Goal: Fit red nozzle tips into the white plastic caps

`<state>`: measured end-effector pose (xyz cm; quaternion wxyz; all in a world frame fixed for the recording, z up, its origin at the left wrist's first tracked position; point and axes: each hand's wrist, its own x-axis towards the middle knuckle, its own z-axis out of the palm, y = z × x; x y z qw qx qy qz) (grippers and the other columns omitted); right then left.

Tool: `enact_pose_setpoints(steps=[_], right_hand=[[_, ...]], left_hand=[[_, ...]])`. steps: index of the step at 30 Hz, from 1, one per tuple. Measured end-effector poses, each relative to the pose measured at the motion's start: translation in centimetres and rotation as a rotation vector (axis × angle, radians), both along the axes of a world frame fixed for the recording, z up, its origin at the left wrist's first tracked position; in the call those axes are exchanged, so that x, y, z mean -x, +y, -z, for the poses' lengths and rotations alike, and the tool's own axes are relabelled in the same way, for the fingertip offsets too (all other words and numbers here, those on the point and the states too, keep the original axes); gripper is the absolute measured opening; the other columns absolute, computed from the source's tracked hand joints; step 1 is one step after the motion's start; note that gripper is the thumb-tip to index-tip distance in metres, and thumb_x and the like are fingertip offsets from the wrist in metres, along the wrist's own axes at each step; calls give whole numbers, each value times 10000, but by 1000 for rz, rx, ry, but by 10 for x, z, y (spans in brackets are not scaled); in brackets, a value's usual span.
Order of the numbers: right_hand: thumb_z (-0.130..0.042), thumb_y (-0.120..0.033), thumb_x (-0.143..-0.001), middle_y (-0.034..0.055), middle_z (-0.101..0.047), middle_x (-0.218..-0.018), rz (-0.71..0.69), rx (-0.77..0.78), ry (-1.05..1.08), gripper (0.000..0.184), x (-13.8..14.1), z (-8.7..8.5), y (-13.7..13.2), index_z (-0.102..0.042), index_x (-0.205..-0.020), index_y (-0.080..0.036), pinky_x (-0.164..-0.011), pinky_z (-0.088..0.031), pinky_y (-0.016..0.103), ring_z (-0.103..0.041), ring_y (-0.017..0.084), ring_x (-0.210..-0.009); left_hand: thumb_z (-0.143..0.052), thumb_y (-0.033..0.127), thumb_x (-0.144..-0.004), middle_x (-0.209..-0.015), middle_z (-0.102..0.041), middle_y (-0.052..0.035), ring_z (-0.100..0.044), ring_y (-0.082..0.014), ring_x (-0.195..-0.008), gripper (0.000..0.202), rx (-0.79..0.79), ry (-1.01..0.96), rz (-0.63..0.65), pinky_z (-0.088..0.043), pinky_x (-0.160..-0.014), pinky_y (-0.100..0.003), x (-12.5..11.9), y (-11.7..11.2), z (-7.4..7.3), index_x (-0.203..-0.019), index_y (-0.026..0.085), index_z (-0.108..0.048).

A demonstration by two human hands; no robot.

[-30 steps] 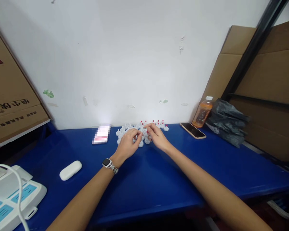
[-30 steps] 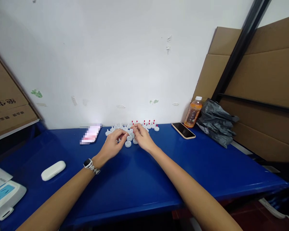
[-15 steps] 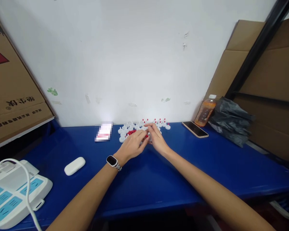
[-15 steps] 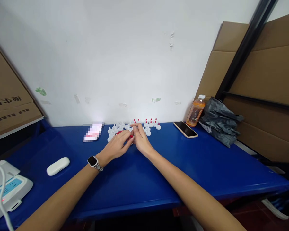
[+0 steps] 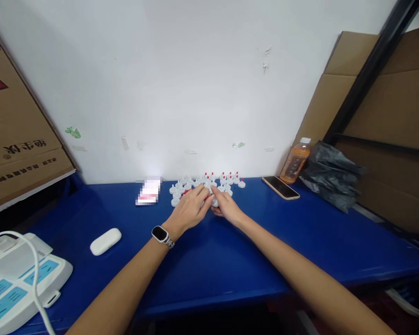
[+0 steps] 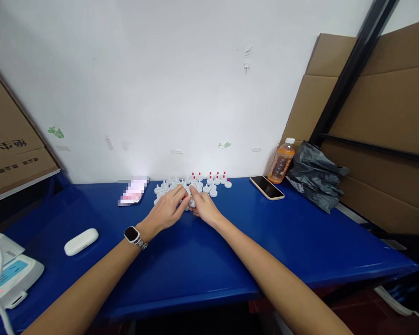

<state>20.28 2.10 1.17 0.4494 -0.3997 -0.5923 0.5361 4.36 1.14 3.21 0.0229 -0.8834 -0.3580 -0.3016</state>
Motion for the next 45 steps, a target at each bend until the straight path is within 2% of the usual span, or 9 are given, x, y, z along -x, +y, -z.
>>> enact_pose_setpoints(steps=[5, 10, 16, 22, 27, 32, 38, 42, 45], right_hand=[[-455, -737, -841, -65, -283, -447, 38, -7, 15, 589, 1, 5, 2, -342, -558, -233, -406, -210, 248, -249, 80, -394], [-359, -644, -940, -17, -412, -542, 250, -403, -254, 538, -1, 0, -1, -399, -618, -215, -504, -303, 268, -397, 125, -519], [-332, -607, -962, -20, -442, -574, 452, -420, -275, 471, -24, 3, 12, -420, -699, -226, -513, -364, 260, -466, 145, -550], [-583, -634, -830, -68, -469, -486, 248, -227, -33, 427, -16, 5, 17, -458, -761, -232, -369, -310, 235, -408, 108, -375], [-673, -555, -756, -78, -507, -537, 174, -118, -2, 385, -13, 8, 17, -492, -846, -227, -381, -376, 237, -441, 108, -401], [-584, -472, -866, -25, -554, -628, 254, -434, -338, 269, -20, 0, 5, -572, -849, -204, -547, -404, 256, -497, 121, -544], [-622, -537, -843, -16, -576, -676, -149, -751, -641, 326, 8, -15, -43, -631, -935, -225, -589, -332, 261, -477, 130, -575], [-616, -427, -875, 3, -643, -699, -243, -804, -779, 207, 23, -3, -48, -636, -833, -226, -563, -256, 266, -477, 130, -556], [-532, -334, -939, 14, -675, -708, -152, -772, -865, 206, 17, 5, -32, -631, -796, -224, -565, -241, 265, -503, 132, -550]], left_hand=[[-265, 311, -1044, -871, -565, -37, -529, -184, -799, 315, 32, -7, 70, -406, -781, -339, -3, 3, 5, -880, 200, -511], [-288, 391, -1041, -696, -500, 12, -471, -140, -644, 362, 252, -330, 60, -365, -632, -292, -10, 7, 6, -760, 204, -419], [-246, 506, -1026, -612, -416, 24, -425, -132, -576, 453, 291, -655, -146, -339, -565, -284, 16, 19, -6, -705, 211, -369], [-378, 365, -1009, -853, -609, -50, -554, -197, -835, 294, 163, -273, -157, -435, -793, -351, 31, 49, 9, -859, 193, -564], [-394, 335, -1002, -1011, -606, -95, -547, -244, -1012, 295, 101, -132, -248, -449, -904, -394, 31, 69, 22, -1027, 196, -652], [-429, 319, -991, -1174, -588, -125, -504, -293, -1076, 298, -53, -23, -344, -417, -917, -439, 29, 63, 22, -1184, 198, -619], [-366, 310, -1011, -1137, -600, -113, -511, -285, -1037, 286, -59, -33, -365, -415, -860, -427, 24, 50, 23, -1120, 198, -606], [-396, 327, -1001, -1080, -600, -103, -519, -274, -1012, 255, -45, -72, -369, -418, -851, -414, 26, 49, 25, -1019, 205, -619], [-415, 333, -992, -1048, -598, -104, -519, -274, -997, 250, -52, -77, -371, -424, -852, -416, 28, 50, 26, -971, 201, -627]])
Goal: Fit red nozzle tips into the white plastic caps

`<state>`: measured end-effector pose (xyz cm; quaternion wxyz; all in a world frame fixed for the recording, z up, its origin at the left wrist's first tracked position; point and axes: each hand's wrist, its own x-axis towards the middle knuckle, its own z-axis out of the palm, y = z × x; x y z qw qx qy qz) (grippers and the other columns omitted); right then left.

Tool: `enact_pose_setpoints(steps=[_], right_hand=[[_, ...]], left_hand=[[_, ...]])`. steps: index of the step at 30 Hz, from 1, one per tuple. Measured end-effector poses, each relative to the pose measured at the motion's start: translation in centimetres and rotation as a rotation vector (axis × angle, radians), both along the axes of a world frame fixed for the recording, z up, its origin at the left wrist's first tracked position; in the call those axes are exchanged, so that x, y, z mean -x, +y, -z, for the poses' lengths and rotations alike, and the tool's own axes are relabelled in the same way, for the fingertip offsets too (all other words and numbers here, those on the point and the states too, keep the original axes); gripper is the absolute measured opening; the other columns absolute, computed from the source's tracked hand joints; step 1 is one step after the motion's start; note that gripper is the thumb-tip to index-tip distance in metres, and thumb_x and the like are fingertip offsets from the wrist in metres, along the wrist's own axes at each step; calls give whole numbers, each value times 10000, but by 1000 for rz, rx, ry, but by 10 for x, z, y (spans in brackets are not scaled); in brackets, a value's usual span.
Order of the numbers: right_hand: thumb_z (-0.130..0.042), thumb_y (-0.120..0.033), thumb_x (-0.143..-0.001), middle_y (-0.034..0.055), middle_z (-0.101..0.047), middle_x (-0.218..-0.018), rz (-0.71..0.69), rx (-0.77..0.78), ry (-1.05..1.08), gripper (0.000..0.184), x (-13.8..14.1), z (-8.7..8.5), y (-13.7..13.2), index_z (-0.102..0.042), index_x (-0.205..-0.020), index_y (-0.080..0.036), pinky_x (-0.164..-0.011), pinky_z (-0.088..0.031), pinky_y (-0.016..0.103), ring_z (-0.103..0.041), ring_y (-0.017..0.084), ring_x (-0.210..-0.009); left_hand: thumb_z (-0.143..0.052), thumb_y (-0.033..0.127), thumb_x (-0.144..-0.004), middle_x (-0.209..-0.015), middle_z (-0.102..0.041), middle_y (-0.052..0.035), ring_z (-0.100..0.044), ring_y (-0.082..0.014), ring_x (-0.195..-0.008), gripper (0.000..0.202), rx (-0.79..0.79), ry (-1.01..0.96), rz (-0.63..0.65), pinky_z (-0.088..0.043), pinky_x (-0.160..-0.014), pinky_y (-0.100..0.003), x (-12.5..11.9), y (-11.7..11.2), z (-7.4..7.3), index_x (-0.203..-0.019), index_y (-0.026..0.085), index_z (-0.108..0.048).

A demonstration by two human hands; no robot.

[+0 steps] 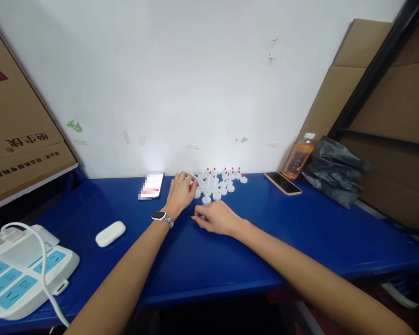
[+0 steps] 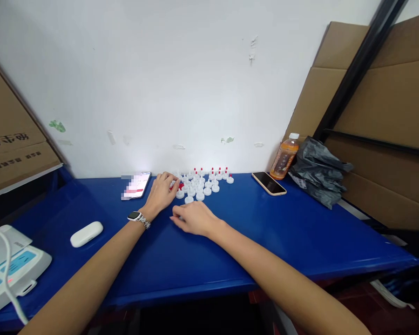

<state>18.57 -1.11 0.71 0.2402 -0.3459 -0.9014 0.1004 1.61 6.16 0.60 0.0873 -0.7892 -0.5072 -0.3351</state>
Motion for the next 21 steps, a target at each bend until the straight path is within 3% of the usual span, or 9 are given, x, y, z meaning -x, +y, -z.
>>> enact_pose_setpoints(steps=[6, 11, 15, 18, 21], right_hand=[[-593, -309, -910, 23, -682, -680, 337, -19, -15, 125, -30, -2, 29, -644, -825, -232, -570, -253, 273, -581, 171, -598], [-655, -487, -853, 9, -705, -704, 506, 52, 84, 237, -40, -3, 36, -635, -839, -252, -570, -279, 277, -617, 190, -637], [-596, -613, -847, 10, -714, -723, 597, 85, 228, 370, -48, -9, 41, -633, -838, -245, -584, -331, 275, -632, 184, -652], [-532, -556, -899, 15, -718, -755, 697, 41, 254, 346, -58, -16, 55, -649, -840, -236, -599, -359, 269, -638, 176, -693], [-549, -466, -891, 17, -740, -891, 765, 32, 143, 261, -62, -23, 80, -692, -899, -248, -660, -403, 268, -657, 182, -799]], left_hand=[[-439, 337, -981, -1026, -599, -92, -524, -266, -1002, 237, 46, -17, 45, -430, -884, -419, -1, -3, -1, -948, 201, -629], [-438, 337, -980, -1024, -592, -87, -529, -260, -997, 224, 70, -26, 134, -439, -877, -417, -7, -14, -6, -961, 203, -616], [-456, 333, -976, -1026, -588, -74, -541, -240, -1001, 194, 103, -41, 271, -448, -884, -396, -16, -26, -9, -997, 205, -599], [-461, 331, -973, -1014, -593, -64, -547, -235, -998, 183, 120, -57, 299, -449, -887, -396, -23, -31, -10, -1000, 210, -596], [-461, 318, -971, -998, -598, -58, -549, -233, -985, 177, 135, -67, 288, -450, -885, -398, -25, -31, -9, -971, 209, -600]])
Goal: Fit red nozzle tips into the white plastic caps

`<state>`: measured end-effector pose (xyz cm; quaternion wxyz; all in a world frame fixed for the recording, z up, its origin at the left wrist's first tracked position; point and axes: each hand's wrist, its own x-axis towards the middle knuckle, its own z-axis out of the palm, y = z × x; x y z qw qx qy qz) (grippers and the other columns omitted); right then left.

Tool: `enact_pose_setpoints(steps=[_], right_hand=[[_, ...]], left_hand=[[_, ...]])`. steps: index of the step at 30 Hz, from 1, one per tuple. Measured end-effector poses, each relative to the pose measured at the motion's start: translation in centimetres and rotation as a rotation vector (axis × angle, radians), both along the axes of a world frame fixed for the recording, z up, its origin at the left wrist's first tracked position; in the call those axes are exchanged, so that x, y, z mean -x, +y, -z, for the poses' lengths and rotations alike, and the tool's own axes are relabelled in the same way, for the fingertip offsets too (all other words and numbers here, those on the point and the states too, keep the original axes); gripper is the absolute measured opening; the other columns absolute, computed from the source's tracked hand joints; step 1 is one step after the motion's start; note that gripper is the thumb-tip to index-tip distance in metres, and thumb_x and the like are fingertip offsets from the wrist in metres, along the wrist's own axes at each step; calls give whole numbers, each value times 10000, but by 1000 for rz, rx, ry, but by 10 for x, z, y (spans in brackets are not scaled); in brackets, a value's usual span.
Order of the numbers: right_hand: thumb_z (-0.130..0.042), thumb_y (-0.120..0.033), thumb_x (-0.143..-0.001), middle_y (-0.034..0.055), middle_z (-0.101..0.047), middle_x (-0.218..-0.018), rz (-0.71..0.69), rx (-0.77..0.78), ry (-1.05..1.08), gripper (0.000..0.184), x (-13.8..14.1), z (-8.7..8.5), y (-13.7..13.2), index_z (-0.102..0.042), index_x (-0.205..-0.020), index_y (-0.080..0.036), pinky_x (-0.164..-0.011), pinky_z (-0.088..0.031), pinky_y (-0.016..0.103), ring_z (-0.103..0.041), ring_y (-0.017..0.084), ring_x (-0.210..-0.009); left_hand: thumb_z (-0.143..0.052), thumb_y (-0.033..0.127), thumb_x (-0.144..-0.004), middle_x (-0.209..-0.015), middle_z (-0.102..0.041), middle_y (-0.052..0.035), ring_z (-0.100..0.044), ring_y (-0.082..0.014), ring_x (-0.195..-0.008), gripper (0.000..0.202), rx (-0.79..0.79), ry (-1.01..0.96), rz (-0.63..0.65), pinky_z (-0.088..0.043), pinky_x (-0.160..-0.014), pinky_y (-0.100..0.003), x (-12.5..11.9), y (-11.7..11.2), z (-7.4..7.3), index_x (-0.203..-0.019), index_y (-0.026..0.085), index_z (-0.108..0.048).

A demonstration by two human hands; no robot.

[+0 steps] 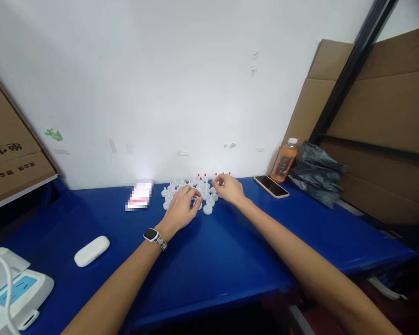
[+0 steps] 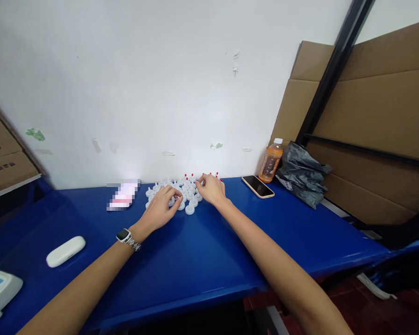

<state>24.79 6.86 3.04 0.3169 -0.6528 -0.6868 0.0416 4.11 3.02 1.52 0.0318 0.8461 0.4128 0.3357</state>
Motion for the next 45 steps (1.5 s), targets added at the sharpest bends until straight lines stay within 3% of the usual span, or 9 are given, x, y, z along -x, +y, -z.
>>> enact_pose_setpoints(steps=[8, 12, 16, 20, 25, 29, 33, 37, 45], right_hand=[[-594, -444, -850, 87, -745, -1046, -10, 156, -235, 299, 35, -5, 68, -747, -1009, -242, -821, -470, 339, -668, 254, -996], [-606, -316, -841, 123, -747, -996, -29, 151, -281, 224, 48, -3, 79, -762, -944, -191, -861, -456, 347, -649, 265, -1027], [-549, -301, -878, 123, -729, -1041, -34, 89, -276, 229, 49, -4, 79, -737, -955, -194, -917, -431, 384, -605, 279, -1092], [-485, -286, -901, 114, -705, -1090, -60, -72, -104, 229, 41, -11, 69, -665, -1006, -191, -902, -432, 382, -609, 258, -1038], [-468, -317, -897, 39, -692, -854, -212, -195, 315, 180, 29, -12, 37, -591, -968, -207, -722, -454, 303, -628, 183, -763], [-482, -403, -892, -18, -582, -724, -381, -67, 709, 230, 27, 1, 7, -579, -971, -210, -549, -434, 259, -564, 126, -535], [-479, -579, -900, -74, -388, -562, -425, 75, 953, 394, 33, 9, -22, -592, -974, -209, -402, -335, 228, -409, 99, -398], [-407, -685, -910, -74, -408, -577, -509, 136, 1020, 507, 44, 9, -42, -535, -1135, -250, -350, -291, 193, -381, 88, -392], [-384, -621, -956, -61, -517, -785, -593, 58, 1008, 474, 47, 6, -52, -320, -1325, -329, -294, -309, 193, -394, 57, -342]], left_hand=[[-464, 295, -962, -1004, -593, -60, -551, -237, -993, 171, 40, 1, -44, -457, -878, -399, 9, 4, 4, -933, 214, -612], [-480, 284, -952, -1005, -596, -58, -554, -235, -976, 153, 47, -8, -56, -460, -861, -394, 13, 5, 3, -916, 214, -611], [-485, 292, -953, -1000, -600, -59, -556, -240, -989, 157, 40, -30, -52, -458, -866, -396, 14, 4, 0, -920, 214, -618], [-482, 304, -957, -1000, -601, -61, -555, -248, -1005, 166, 31, -44, -53, -456, -867, -400, 13, 3, -2, -931, 215, -619], [-475, 314, -967, -1014, -603, -55, -564, -237, -1010, 164, 21, -80, -34, -453, -875, -394, 10, 1, -4, -946, 215, -604], [-450, 332, -984, -1014, -602, -57, -568, -225, -1010, 185, 15, -128, -17, -453, -877, -385, 7, -3, -5, -988, 213, -592], [-432, 338, -995, -977, -613, -52, -566, -214, -975, 202, 34, -156, 50, -452, -859, -369, 2, -8, -7, -1003, 217, -594], [-452, 330, -989, -946, -612, -43, -569, -194, -906, 202, 77, -185, 159, -452, -828, -346, -3, -14, -9, -1084, 221, -594], [-418, 334, -1006, -953, -596, -46, -573, -181, -880, 208, 118, -191, 236, -456, -816, -337, -5, -16, -11, -1098, 215, -561]])
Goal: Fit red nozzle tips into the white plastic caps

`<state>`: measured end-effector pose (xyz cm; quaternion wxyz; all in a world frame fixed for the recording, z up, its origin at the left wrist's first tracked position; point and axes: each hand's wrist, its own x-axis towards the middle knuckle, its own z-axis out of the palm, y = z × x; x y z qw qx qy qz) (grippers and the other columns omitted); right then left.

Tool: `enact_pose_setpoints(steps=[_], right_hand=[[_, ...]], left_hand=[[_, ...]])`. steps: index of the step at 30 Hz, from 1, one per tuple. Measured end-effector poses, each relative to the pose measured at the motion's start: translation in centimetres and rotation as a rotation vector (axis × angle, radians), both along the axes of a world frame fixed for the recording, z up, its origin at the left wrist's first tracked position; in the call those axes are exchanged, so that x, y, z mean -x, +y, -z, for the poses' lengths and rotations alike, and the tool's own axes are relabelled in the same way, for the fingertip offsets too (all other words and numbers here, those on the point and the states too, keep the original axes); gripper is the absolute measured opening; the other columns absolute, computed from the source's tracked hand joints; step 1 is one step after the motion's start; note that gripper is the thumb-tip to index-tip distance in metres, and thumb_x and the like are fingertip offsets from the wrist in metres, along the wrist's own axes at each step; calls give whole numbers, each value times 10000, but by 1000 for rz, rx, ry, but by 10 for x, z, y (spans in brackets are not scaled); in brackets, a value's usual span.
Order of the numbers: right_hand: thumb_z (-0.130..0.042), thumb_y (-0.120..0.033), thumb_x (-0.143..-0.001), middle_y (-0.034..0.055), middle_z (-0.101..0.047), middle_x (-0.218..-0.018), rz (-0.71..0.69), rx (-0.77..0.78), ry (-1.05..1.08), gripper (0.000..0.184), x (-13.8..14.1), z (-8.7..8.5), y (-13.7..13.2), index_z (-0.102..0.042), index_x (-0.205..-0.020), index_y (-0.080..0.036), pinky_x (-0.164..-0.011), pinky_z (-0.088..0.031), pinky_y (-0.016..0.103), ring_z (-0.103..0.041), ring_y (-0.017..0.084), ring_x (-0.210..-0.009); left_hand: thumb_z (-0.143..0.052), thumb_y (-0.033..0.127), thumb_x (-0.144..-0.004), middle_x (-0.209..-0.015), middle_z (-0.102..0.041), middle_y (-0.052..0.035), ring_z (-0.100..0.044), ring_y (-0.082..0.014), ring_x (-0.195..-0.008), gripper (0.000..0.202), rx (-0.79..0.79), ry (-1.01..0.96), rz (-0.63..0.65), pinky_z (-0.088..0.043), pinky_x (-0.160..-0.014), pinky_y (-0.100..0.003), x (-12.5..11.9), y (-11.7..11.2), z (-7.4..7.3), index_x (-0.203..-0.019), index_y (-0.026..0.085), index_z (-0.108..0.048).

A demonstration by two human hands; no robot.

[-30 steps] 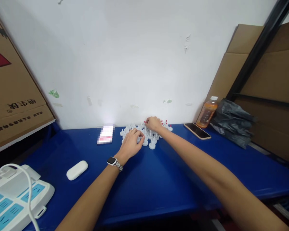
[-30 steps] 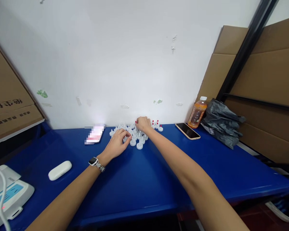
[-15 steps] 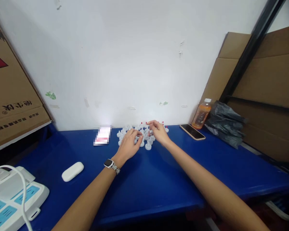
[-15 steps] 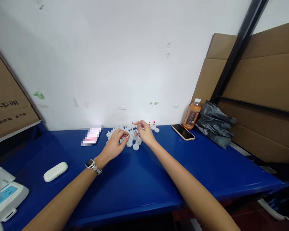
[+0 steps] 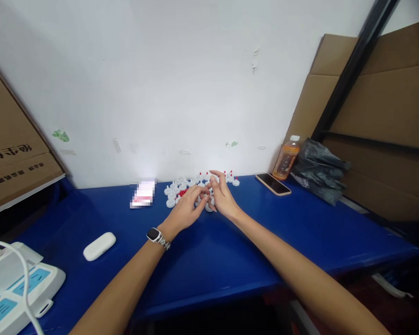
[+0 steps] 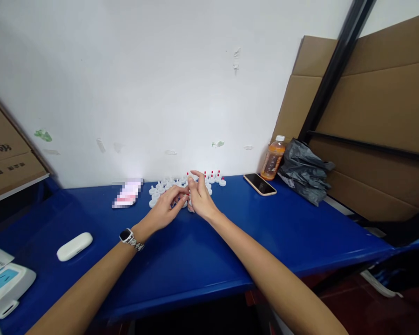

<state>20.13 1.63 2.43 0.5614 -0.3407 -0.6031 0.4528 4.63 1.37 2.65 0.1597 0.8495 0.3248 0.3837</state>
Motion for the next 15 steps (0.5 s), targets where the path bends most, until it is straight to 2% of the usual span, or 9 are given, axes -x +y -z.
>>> enact_pose_setpoints(steps=[5, 9, 11, 15], right_hand=[[-400, -585, -959, -54, -512, -858, -1, -27, -35, 451, 0, 3, 2, -315, -1318, -326, -316, -336, 193, -402, 46, -365], [-482, -537, -935, -33, -519, -890, 58, -52, -74, 432, 1, 8, 6, -397, -1283, -295, -407, -390, 185, -454, 56, -470], [-509, -548, -915, -34, -520, -857, 87, -37, -97, 407, 0, 10, 8, -460, -1213, -275, -443, -400, 184, -476, 72, -523], [-456, -651, -898, -46, -464, -649, 60, 8, -198, 431, -1, 12, 8, -532, -930, -228, -440, -356, 202, -457, 105, -515]], left_hand=[[-337, 365, -1029, -920, -596, -46, -584, -191, -841, 200, 62, 53, -31, -470, -760, -344, -3, -1, 5, -1014, 215, -467], [-264, 356, -1043, -878, -566, -38, -559, -190, -796, 245, 1, 140, -54, -459, -728, -347, -5, -2, 8, -916, 220, -426], [-246, 354, -1046, -865, -557, -37, -549, -190, -789, 274, -39, 159, -81, -451, -725, -346, -6, -1, 8, -892, 220, -427], [-222, 361, -1052, -876, -557, -44, -550, -197, -813, 313, -94, 147, -219, -445, -746, -351, -5, 0, 4, -872, 219, -435]])
